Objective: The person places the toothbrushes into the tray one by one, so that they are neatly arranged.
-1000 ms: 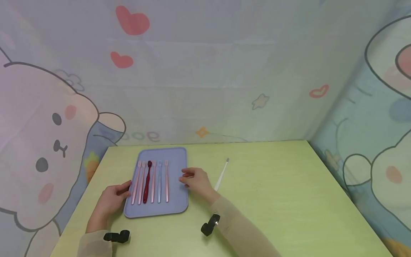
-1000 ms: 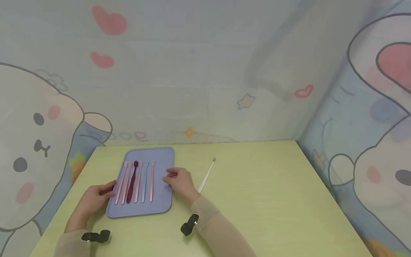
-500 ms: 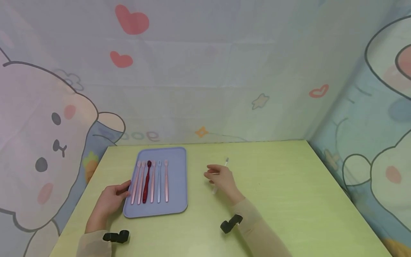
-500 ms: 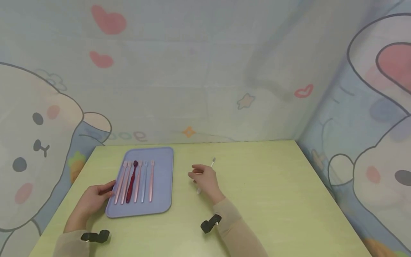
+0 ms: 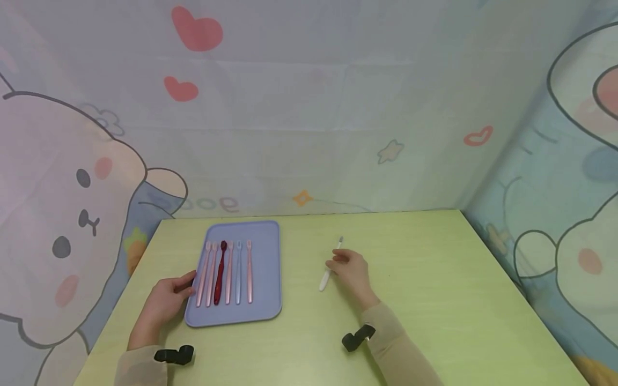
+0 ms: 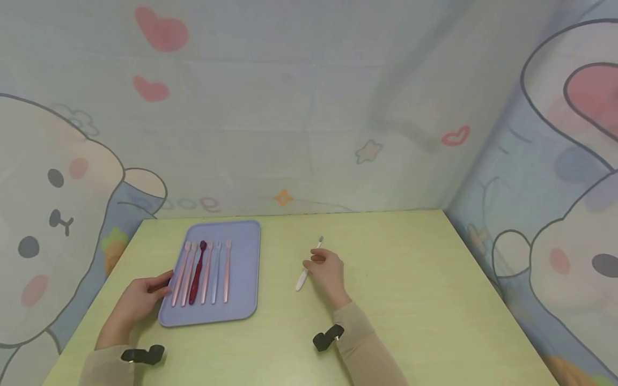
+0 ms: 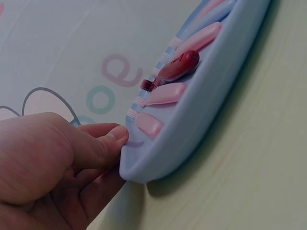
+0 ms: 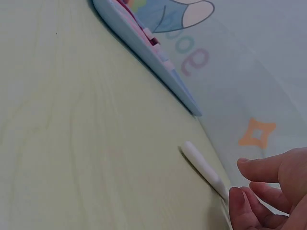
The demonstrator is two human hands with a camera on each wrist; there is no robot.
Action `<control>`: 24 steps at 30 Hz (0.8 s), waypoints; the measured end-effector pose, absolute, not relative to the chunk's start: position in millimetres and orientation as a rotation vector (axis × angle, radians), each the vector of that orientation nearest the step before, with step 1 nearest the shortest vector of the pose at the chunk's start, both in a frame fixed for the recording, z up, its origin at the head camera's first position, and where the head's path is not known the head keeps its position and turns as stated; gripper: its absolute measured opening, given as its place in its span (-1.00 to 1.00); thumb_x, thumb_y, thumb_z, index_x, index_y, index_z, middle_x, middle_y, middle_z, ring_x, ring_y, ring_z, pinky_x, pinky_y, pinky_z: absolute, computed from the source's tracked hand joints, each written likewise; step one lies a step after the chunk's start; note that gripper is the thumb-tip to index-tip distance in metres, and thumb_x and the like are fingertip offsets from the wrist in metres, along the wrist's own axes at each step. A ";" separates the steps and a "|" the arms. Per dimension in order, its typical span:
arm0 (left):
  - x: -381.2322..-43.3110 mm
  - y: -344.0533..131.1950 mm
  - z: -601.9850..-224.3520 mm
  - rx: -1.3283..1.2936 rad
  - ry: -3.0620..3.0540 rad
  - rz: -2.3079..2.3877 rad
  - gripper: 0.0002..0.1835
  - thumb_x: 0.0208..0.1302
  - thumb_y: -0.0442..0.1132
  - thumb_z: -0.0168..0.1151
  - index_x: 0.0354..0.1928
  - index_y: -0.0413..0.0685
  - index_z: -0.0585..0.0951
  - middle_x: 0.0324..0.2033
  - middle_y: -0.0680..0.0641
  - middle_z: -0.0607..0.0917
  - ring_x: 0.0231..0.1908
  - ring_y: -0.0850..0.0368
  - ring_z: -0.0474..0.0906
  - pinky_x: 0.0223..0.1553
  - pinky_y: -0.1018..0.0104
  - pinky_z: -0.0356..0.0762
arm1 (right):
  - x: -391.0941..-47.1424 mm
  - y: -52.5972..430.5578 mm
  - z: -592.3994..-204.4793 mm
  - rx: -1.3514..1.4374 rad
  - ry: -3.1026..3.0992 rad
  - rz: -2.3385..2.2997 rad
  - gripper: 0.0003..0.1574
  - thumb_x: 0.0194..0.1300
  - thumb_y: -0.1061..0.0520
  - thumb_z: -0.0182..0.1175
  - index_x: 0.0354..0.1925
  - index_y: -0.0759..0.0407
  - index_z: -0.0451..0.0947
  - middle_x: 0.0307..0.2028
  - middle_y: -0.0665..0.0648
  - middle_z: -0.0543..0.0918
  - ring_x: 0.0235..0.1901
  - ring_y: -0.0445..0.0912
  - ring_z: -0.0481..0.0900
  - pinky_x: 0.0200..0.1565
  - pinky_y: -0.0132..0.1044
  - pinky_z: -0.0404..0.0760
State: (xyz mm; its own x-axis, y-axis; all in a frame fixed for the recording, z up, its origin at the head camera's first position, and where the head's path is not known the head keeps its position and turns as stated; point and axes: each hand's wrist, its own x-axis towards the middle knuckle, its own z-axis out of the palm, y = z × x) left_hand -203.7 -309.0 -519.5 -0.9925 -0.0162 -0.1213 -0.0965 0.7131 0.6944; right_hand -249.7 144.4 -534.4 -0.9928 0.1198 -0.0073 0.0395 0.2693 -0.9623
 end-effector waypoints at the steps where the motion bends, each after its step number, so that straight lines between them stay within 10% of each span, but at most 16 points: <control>1: -203.9 -308.9 -519.5 -0.094 2.809 1.146 -0.46 0.56 -0.34 0.23 0.51 -0.28 0.44 0.43 -0.44 0.45 0.47 -0.51 0.28 0.43 -0.41 0.24 | -249.5 145.1 -536.0 -0.166 -2.450 1.846 -0.50 0.34 0.24 0.46 0.20 0.39 0.67 0.01 0.30 0.77 0.05 0.13 0.72 0.00 -0.18 0.78; 24: -203.6 -308.9 -520.8 -0.077 2.826 1.131 -0.46 0.56 -0.35 0.23 0.50 -0.29 0.45 0.41 -0.45 0.47 0.45 -0.51 0.31 0.42 -0.40 0.27 | -246.8 143.0 -541.9 -0.203 -2.585 1.712 -0.31 0.15 0.19 0.60 0.17 0.46 0.62 -0.01 0.30 0.77 0.03 0.15 0.75 0.11 -0.03 0.74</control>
